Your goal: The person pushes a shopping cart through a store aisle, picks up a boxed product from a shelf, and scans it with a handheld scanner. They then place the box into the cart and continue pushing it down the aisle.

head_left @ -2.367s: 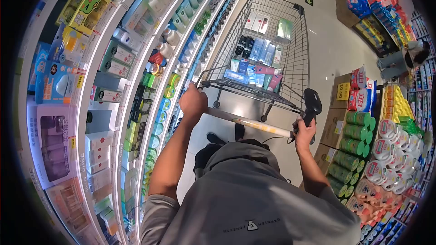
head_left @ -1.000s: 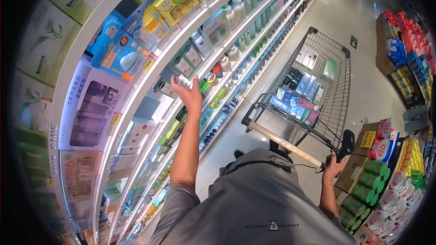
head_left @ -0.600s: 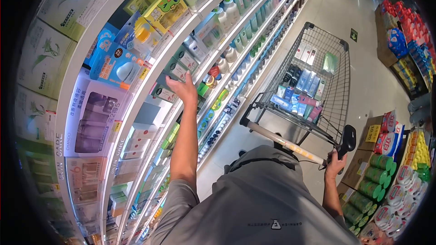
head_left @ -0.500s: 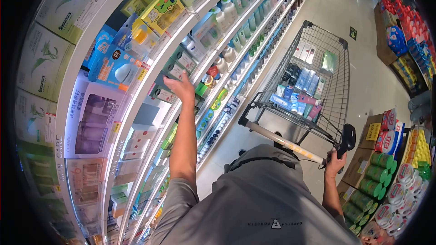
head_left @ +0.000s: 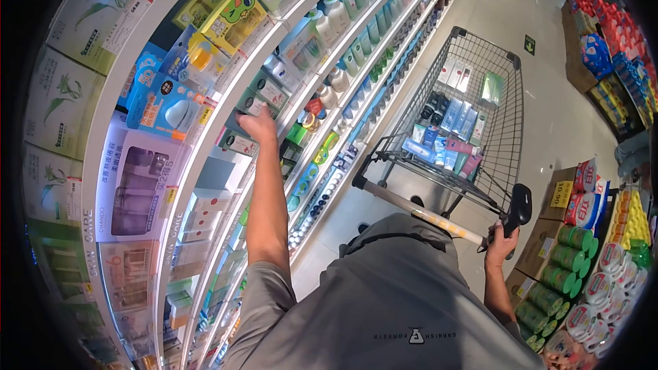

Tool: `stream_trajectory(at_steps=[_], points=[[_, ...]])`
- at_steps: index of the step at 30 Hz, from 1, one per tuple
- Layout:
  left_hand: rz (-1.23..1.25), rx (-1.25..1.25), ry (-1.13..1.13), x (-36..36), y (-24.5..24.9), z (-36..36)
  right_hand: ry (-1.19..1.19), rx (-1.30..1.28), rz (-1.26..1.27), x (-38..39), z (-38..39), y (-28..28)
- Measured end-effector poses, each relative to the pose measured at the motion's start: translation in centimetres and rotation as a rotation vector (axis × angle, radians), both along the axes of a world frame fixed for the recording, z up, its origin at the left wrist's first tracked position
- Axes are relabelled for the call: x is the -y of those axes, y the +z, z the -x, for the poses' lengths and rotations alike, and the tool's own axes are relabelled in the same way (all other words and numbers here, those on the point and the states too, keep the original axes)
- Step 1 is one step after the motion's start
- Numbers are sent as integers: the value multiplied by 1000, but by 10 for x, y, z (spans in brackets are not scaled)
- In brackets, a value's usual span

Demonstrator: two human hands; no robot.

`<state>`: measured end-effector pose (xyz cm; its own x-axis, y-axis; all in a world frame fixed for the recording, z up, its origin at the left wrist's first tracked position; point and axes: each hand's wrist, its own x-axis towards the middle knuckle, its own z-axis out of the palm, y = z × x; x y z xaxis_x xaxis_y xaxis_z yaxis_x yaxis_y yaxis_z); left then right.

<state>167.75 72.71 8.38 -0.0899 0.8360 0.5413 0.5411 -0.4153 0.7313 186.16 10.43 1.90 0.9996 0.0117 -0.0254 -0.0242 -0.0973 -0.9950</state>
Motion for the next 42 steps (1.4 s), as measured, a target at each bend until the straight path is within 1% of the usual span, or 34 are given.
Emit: stream_trajectory(at_steps=[2,5,9,13,17,20,23,26,29,32,42], points=[[35,15,40,6,7,-4,1,4,4,0,-1,0],[52,22,37,5,7,-3,8,-15,16,1,1,3],[46,116,-31,0,4,2,16,42,5,-5,1,7],[29,148,-50,-6,-6,7,33,-5,6,0,0,6],[47,217,-82,3,1,7,41,-29,19,-2,0,13],[84,200,-63,14,9,5,43,-27,4,-5,-1,13],[-31,199,-91,21,5,3,51,-16,16,-4,-2,13],[-15,263,-113,27,2,1,51,-16,36,-5,-3,13],[19,118,-35,31,3,3,41,-25,24,-3,-5,9],[-51,66,-16,38,7,3,49,-34,20,-6,-5,11],[-108,-25,-13,60,9,-1,41,-47,21,-1,-12,1]])
